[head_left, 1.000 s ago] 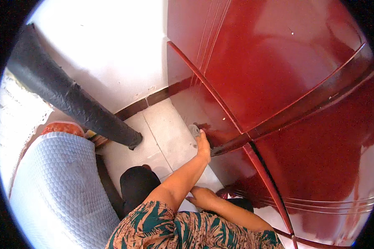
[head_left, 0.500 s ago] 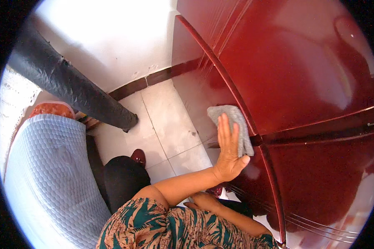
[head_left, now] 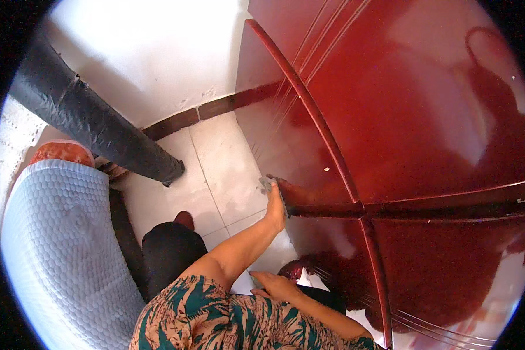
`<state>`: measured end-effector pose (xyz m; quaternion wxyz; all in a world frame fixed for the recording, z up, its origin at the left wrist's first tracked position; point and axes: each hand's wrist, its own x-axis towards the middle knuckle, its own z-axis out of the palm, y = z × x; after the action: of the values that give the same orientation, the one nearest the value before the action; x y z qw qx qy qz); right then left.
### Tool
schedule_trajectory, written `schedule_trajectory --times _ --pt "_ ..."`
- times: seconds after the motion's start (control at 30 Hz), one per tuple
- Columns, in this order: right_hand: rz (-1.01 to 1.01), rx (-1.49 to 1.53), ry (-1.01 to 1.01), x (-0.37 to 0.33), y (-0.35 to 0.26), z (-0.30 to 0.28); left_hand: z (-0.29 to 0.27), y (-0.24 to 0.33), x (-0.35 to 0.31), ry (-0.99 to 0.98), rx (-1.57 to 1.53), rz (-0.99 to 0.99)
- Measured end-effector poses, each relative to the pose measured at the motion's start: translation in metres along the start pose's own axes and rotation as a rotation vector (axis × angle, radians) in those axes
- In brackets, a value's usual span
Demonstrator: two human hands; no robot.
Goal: The person wipes the exterior surfaces of a red cabinet with a cloth, including the doors and edges, then bends down to wipe the lower section.
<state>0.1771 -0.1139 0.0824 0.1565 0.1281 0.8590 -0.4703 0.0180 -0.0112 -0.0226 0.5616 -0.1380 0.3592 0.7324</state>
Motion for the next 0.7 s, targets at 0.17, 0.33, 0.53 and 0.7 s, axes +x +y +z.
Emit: schedule_trajectory --times 0.17,0.33,0.53,0.7 --pt "0.036 -0.013 -0.097 0.003 0.003 -0.006 0.042 0.005 -0.015 0.137 0.390 0.496" --pt "0.077 0.026 -0.210 0.011 -0.002 -0.014 0.122 0.054 -0.106 -0.184 0.913 1.255" --pt "0.159 0.064 -0.194 0.007 -0.009 -0.015 0.134 0.090 -0.074 -0.071 0.866 1.419" --pt "0.149 0.072 -0.175 0.008 -0.011 -0.018 0.051 0.106 0.040 0.146 0.432 0.733"
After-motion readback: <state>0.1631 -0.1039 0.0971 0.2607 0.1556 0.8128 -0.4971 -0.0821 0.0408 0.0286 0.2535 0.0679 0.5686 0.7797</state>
